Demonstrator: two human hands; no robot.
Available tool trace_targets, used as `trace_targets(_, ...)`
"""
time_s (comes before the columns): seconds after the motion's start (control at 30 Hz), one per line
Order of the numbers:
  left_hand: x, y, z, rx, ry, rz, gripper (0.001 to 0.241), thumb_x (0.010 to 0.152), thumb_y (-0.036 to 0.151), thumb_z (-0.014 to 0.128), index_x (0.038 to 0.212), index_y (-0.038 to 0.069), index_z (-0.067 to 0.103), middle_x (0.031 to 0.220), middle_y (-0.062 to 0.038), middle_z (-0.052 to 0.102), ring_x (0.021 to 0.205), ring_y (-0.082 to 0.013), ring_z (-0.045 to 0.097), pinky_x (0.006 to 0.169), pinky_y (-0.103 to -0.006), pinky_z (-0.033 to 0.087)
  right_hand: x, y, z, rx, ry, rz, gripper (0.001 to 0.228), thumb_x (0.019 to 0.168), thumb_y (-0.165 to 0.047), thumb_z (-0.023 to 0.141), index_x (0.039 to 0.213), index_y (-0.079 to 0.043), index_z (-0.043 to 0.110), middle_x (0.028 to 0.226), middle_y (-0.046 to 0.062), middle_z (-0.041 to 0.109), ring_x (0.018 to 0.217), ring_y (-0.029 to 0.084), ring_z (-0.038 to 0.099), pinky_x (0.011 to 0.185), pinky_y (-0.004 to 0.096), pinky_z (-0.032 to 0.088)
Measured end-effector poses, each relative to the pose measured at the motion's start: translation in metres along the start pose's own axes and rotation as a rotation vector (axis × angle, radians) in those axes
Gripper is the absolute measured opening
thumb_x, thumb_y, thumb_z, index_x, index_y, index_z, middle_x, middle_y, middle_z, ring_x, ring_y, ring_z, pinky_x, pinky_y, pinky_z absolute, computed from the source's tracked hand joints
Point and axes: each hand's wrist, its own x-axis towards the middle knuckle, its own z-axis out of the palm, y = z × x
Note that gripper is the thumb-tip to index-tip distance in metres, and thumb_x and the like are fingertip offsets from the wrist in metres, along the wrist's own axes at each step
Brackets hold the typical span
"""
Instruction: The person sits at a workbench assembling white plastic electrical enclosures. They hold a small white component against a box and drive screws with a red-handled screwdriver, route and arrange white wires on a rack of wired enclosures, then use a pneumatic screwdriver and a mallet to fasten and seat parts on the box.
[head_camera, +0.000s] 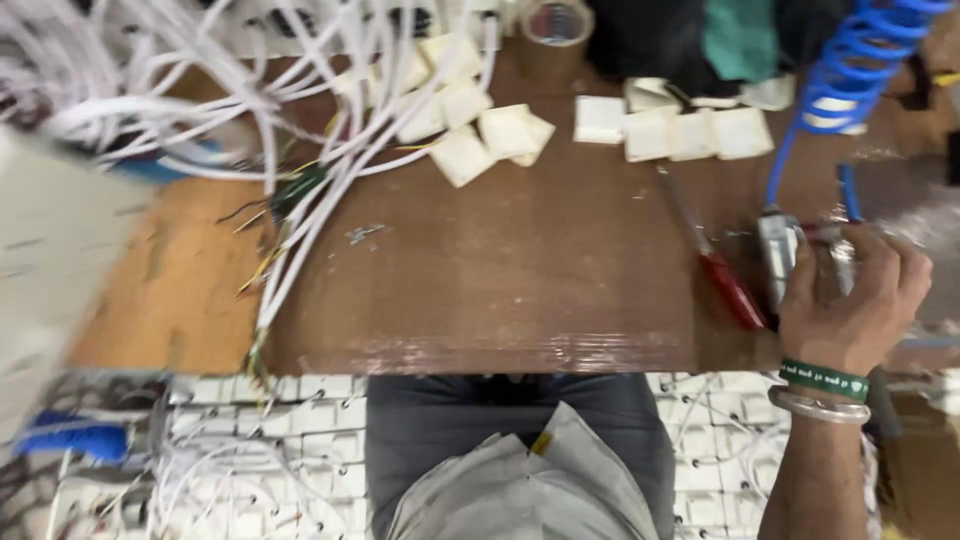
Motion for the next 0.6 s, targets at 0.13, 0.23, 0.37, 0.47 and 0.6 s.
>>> trace_targets(0.13, -0.161, 0.224, 0.1, -0.035, -0.019, -0.063, 0.068, 0.117, 0.045, 0.03, 0.121, -0.018, 0.058, 0.079, -0.043, 0.076, 0.051, -0.033, 0.047, 0.038, -0.0405, 0.041, 0.008, -0.038, 0.02, 0.175, -0.009, -0.056, 0.037, 0.09, 0.008, 0.09, 0.119, 0.009, 0.066, 0.111, 0.023, 0.064, 0.101, 0.036, 0.062, 0.087, 0.048, 0.055)
trace_targets(0.23, -0.358, 0.448, 0.073, 0.201, 0.334, 0.472, 0.07, 0.074, 0.033, 0.068, 0.13, -0.01, 0.064, 0.089, -0.027, 0.077, 0.061, -0.0301, 0.063, 0.046, -0.0372, 0.054, 0.001, -0.082, 0.016, 0.614, -0.279, 0.22, 0.041, 0.089, -0.011, 0.08, 0.124, 0.004, 0.065, 0.112, 0.019, 0.07, 0.098, 0.028, 0.068, 0.084, 0.039, 0.059)
trace_targets(0.37, -0.397, 0.496, 0.154, 0.217, 0.611, 0.998, 0.084, 0.051, 0.024, 0.095, 0.124, -0.006, 0.066, 0.089, -0.014, 0.073, 0.063, -0.0243, 0.069, 0.048, -0.0331, 0.057, -0.014, -0.117, 0.039, 1.583, -0.688, 0.725, 0.078, 0.085, -0.054, 0.053, 0.139, 0.002, 0.05, 0.124, 0.024, 0.065, 0.111, 0.034, 0.064, 0.094, 0.046, 0.053)
trace_targets(0.47, -0.39, 0.505, 0.202, 0.082, 0.658, 1.212, 0.071, 0.059, 0.024, 0.093, 0.116, -0.005, 0.063, 0.082, -0.008, 0.066, 0.055, -0.0179, 0.059, 0.047, -0.031, 0.048, -0.018, -0.098, 0.059, 2.205, -0.642, 1.162, 0.101, 0.083, -0.077, 0.043, 0.147, 0.002, 0.043, 0.14, 0.031, 0.054, 0.125, 0.044, 0.056, 0.103, 0.058, 0.046)
trace_targets(0.6, -0.392, 0.493, 0.24, 0.093, 0.604, 1.311, 0.088, 0.056, 0.032, 0.095, 0.125, -0.006, 0.055, 0.123, -0.02, 0.072, 0.093, -0.0239, 0.073, 0.078, -0.0331, 0.058, 0.004, -0.062, 0.06, 2.242, -0.621, 1.051, 0.088, 0.092, -0.059, 0.052, 0.147, 0.009, 0.046, 0.155, 0.027, 0.045, 0.135, 0.037, 0.045, 0.115, 0.046, 0.028)
